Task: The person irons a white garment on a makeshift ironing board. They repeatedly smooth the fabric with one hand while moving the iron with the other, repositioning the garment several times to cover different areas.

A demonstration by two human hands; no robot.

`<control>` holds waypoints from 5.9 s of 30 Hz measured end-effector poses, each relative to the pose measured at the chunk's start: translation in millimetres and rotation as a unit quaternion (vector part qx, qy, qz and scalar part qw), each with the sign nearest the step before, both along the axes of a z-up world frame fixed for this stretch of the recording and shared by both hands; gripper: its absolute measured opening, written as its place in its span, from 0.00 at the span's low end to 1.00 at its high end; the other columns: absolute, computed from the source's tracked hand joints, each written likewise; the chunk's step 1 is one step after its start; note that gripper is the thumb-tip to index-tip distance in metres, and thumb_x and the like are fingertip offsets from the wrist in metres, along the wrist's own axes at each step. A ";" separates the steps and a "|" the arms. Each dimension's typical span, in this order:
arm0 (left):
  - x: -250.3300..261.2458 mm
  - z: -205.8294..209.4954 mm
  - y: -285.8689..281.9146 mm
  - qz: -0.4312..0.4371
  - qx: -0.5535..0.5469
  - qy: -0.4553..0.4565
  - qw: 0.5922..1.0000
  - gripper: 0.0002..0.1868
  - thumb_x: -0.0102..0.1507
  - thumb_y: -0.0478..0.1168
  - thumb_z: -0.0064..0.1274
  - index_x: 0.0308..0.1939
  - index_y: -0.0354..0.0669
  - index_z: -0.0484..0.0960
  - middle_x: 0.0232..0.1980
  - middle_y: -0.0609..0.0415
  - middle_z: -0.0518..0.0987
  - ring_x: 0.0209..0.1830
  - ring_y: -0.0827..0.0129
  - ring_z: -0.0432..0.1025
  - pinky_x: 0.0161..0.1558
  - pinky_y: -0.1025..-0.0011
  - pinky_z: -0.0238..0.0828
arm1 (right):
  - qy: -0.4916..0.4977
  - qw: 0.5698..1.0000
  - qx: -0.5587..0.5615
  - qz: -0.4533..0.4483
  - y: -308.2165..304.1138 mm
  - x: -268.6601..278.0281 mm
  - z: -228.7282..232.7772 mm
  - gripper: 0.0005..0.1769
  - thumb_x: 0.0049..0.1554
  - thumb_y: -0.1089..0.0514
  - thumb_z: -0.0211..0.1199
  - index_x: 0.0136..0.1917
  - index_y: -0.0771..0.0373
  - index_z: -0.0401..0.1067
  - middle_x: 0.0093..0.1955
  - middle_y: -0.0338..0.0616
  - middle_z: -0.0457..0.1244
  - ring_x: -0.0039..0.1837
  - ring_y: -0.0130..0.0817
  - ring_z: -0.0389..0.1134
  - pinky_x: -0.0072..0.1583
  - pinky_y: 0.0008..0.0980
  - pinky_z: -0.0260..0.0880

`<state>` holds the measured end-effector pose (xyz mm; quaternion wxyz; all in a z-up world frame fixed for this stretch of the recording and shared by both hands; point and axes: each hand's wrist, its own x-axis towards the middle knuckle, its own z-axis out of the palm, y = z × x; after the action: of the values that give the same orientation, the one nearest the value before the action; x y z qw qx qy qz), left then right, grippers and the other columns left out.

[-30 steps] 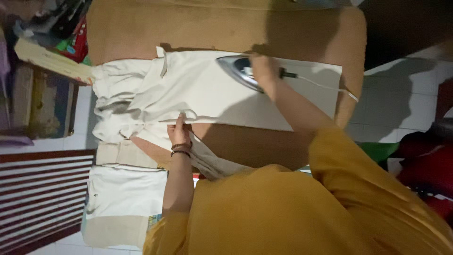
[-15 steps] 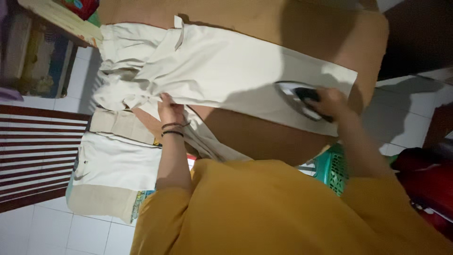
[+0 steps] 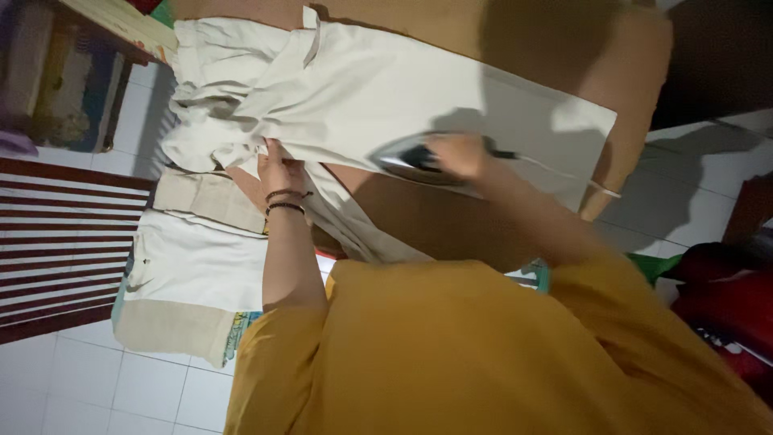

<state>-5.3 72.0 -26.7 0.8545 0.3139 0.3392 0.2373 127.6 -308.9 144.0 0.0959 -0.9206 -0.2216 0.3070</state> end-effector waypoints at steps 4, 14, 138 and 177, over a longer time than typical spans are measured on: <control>-0.3 4.2 -2.7 0.006 -0.041 -0.062 0.997 0.11 0.73 0.44 0.53 0.53 0.41 0.77 0.52 0.53 0.83 0.53 0.61 0.79 0.57 0.58 0.82 | -0.043 0.962 -0.253 0.094 -151.1 -9.3 39.3 0.19 0.60 0.55 0.66 0.65 0.53 0.73 0.57 0.48 0.71 0.58 0.47 0.74 0.59 0.49 0.75; -3.7 21.7 -9.0 0.006 -0.062 -0.056 0.997 0.12 0.73 0.44 0.53 0.55 0.40 0.79 0.53 0.53 0.84 0.55 0.63 0.79 0.60 0.60 0.81 | -0.069 0.980 -0.187 0.020 -162.7 -22.8 44.6 0.23 0.61 0.51 0.66 0.69 0.50 0.72 0.58 0.50 0.72 0.59 0.50 0.74 0.58 0.55 0.74; 283.2 151.7 55.7 -0.337 0.672 0.216 0.624 0.23 0.54 0.49 0.65 0.51 0.45 0.86 0.49 0.41 0.86 0.51 0.47 0.80 0.52 0.56 0.77 | -0.180 0.975 -0.097 -0.083 13.2 80.7 53.9 0.19 0.56 0.47 0.71 0.61 0.45 0.76 0.53 0.47 0.72 0.54 0.51 0.75 0.52 0.52 0.76; 337.5 165.3 86.4 -0.744 0.478 0.051 0.465 0.18 0.60 0.53 0.59 0.43 0.43 0.84 0.45 0.56 0.84 0.47 0.68 0.75 0.48 0.64 0.71 | -0.221 0.971 0.029 0.088 116.5 111.1 36.6 0.13 0.52 0.51 0.68 0.50 0.52 0.76 0.44 0.48 0.72 0.49 0.52 0.74 0.48 0.55 0.73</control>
<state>332.1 158.4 138.7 0.4062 0.8185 -0.1453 -0.3794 238.7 -192.4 180.7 0.0435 -0.9393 -0.3263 0.0971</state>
